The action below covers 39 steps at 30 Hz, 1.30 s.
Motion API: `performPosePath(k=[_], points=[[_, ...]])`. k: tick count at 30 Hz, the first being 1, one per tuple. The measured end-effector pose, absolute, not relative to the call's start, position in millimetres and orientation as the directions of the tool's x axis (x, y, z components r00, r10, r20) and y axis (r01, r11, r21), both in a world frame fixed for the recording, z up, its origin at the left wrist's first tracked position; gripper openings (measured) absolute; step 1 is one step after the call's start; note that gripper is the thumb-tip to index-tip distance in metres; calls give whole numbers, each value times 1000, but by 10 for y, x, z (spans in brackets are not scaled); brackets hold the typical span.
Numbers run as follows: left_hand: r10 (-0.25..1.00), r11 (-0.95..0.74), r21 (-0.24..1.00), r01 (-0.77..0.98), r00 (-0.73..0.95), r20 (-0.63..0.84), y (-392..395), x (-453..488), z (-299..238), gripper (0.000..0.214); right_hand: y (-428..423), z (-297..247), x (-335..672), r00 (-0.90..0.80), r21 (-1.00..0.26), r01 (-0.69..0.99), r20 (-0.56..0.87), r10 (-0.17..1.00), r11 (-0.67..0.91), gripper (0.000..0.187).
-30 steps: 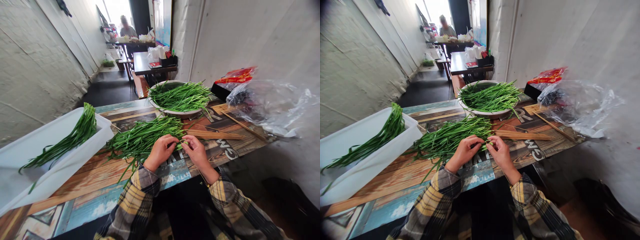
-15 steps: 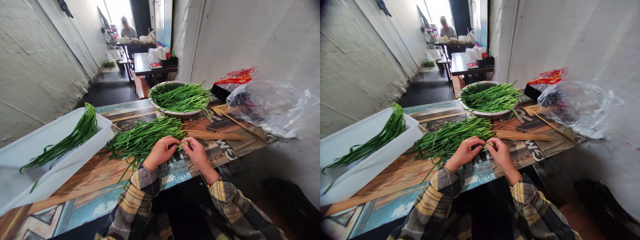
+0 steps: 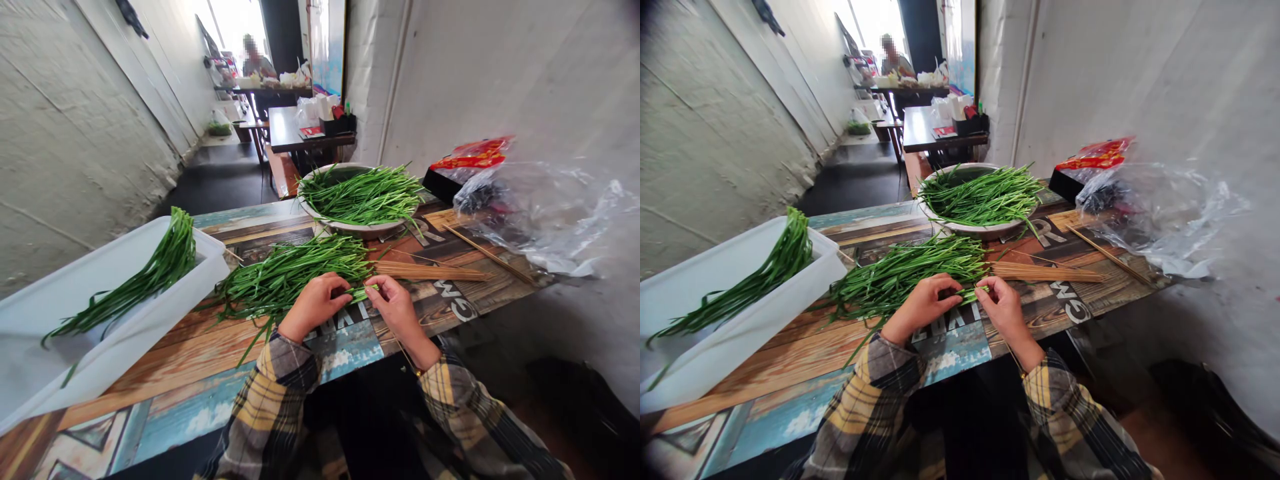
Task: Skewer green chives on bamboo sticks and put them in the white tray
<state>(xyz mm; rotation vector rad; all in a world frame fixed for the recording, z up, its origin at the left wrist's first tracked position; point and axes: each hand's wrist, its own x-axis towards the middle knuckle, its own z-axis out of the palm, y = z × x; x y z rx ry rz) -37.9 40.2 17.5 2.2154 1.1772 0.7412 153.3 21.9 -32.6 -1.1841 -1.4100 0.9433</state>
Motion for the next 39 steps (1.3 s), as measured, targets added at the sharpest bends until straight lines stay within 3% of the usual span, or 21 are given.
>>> performPosePath(k=[10, 14, 19, 23, 29, 33, 36, 39], points=[[906, -387, 808, 444, 345, 245, 428, -362, 152, 7, 222, -328, 1526, 22, -956, 193, 228, 973, 220, 18], [907, -393, 801, 451, 331, 259, 417, -344, 160, 7, 213, -321, 1528, 13, -955, 195, 231, 973, 224, 18], [884, -459, 727, 511, 176, 434, 414, -335, 180, 13, 206, -316, 1527, -19, -951, 210, 229, 973, 228, 16], [819, -537, 622, 570, 175, 547, 427, -325, 141, 15, 200, -301, 1518, -33, -950, 208, 231, 972, 233, 16], [822, -526, 382, 760, 338, 459, 439, -279, 27, 12, 179, -280, 1521, -38, -933, 258, 249, 968, 250, 16], [841, -489, 300, 819, 351, 412, 428, -236, 11, 6, 173, -272, 1520, -52, -929, 271, 248, 967, 252, 15], [837, -488, 330, 808, 325, 441, 419, -213, 36, 15, 174, -266, 1515, -45, -929, 271, 250, 967, 253, 15], [828, -509, 483, 712, 252, 501, 418, -206, 58, 13, 177, -259, 1512, -37, -935, 259, 240, 970, 242, 16]])
